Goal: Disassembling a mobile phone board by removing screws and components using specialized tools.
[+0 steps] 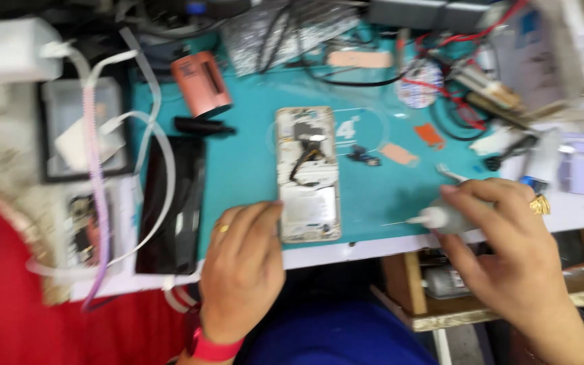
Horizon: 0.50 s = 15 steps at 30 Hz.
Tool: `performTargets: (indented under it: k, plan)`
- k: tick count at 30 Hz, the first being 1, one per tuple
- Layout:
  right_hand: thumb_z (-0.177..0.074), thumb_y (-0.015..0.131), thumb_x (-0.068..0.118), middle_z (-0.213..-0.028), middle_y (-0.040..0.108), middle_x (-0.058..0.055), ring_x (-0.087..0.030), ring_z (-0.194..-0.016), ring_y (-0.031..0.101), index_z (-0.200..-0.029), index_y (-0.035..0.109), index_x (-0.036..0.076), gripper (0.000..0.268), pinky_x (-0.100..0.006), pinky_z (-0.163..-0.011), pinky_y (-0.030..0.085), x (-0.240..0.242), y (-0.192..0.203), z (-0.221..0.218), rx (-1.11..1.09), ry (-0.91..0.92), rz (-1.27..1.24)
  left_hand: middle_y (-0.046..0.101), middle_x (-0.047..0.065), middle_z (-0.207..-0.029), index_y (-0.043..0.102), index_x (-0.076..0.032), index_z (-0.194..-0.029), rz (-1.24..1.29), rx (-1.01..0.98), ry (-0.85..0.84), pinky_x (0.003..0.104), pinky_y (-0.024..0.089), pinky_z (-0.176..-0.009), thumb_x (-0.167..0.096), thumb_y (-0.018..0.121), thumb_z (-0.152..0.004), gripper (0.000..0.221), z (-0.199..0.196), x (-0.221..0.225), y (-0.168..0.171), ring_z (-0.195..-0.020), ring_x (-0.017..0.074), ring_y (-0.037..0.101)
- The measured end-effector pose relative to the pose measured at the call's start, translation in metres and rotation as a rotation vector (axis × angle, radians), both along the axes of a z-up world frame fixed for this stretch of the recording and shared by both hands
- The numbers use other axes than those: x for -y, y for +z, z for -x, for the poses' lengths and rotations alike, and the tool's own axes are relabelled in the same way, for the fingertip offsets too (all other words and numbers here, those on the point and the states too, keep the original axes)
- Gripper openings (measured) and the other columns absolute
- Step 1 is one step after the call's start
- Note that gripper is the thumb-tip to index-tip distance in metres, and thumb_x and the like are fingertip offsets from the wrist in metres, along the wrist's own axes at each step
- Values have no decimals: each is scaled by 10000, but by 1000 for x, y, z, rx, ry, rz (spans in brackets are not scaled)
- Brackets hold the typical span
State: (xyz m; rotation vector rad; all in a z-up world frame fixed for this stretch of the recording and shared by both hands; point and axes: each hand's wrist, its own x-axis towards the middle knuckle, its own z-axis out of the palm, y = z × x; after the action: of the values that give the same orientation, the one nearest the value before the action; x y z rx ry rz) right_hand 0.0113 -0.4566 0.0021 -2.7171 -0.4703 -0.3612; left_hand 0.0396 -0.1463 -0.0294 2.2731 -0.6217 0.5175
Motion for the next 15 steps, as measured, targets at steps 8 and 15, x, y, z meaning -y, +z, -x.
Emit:
performTargets:
  k: [8, 15]
  plan:
    - [-1132, 662, 78, -1405, 583, -269, -317, -1349, 585, -1474, 448, -34, 419, -408, -1185, 518, 92, -23, 33, 265, -557, -658, 720, 172, -1068, 698, 65, -1084, -30, 80, 81, 445, 545, -902, 39, 549, -994, 177, -2, 10, -6, -918, 343, 674]
    - [-1028, 742, -30, -1337, 609, -219, -252, -1220, 613, -1367, 499, -45, 417, -345, -997, 573, 97, -38, 39, 204, -693, -599, 731, 164, -1110, 694, 50, -1123, -38, 23, 126, 434, 559, -887, -11, 568, -1000, 187, 3, 8, -17, -973, 340, 688]
